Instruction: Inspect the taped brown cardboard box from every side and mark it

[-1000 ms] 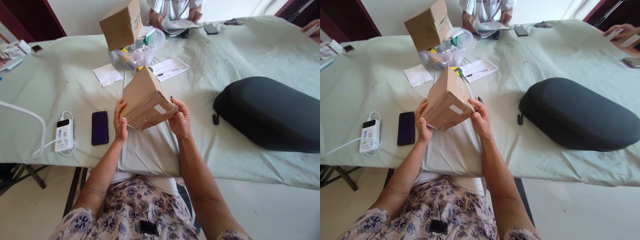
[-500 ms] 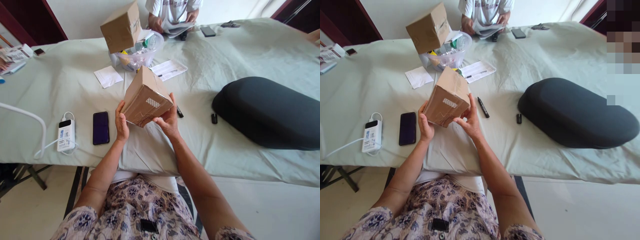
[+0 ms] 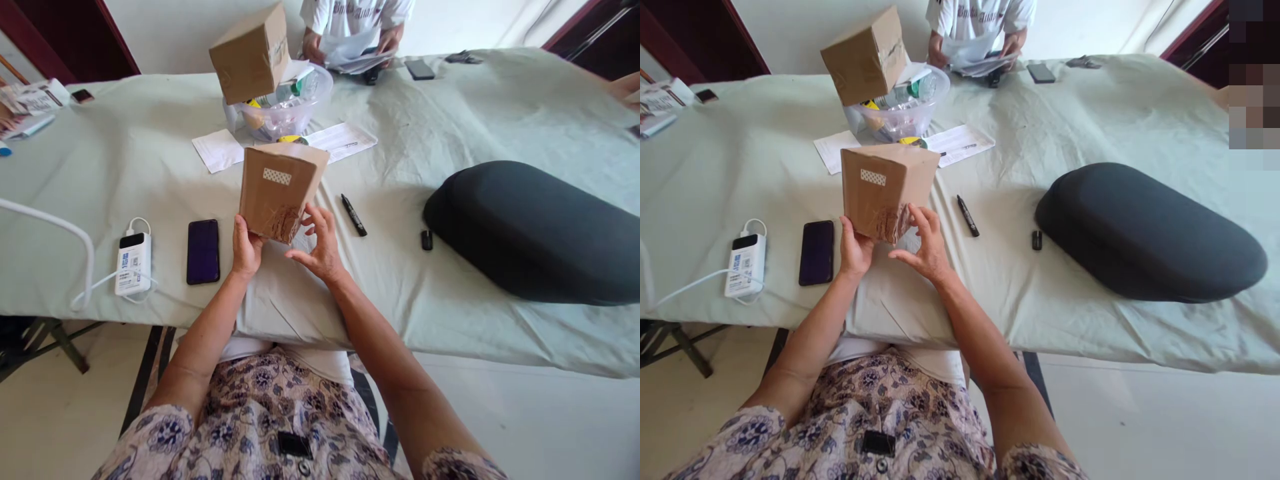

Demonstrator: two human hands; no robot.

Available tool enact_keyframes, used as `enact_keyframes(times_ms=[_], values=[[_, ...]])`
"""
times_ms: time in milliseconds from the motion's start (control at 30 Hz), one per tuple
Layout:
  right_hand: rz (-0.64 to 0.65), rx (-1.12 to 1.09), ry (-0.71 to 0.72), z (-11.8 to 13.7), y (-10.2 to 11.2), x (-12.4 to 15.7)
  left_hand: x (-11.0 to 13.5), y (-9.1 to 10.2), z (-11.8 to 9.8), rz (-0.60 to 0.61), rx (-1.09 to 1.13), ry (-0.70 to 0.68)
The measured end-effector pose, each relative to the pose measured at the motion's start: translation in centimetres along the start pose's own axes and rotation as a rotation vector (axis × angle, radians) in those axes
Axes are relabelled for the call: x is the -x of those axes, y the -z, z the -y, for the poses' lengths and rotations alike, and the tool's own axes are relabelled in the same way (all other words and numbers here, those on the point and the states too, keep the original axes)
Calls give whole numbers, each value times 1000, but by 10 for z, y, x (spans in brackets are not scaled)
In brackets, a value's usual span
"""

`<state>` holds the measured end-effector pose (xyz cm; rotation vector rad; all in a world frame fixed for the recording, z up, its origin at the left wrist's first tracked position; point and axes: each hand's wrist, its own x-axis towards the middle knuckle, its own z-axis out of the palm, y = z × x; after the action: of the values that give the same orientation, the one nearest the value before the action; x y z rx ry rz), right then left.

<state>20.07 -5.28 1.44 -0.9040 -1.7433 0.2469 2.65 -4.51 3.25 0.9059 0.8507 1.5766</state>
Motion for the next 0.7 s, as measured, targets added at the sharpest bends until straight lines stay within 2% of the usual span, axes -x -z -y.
enact_keyframes(times_ms=[67,133,267,333,400,467,600,700], values=[[-39,51,35,-1,1,0,0,2,1,1,-6,19],[-86,86,22,-3,1,0,0,5,2,-9,-104,-20],[-112,127,10,-6,2,0,1,9,1,-39,-314,-212],[-118,167,52,-5,3,-1,2,9,-2,-62,-360,-309],[-145,210,104,-1,3,-1,3,9,-3,-65,-385,-347],[-156,258,131,4,3,-1,3,7,-4,-34,-406,-320],[-97,412,135,13,-1,2,4,6,-1,22,-422,-214],[-100,455,198,17,-6,2,4,6,1,35,-403,-185]])
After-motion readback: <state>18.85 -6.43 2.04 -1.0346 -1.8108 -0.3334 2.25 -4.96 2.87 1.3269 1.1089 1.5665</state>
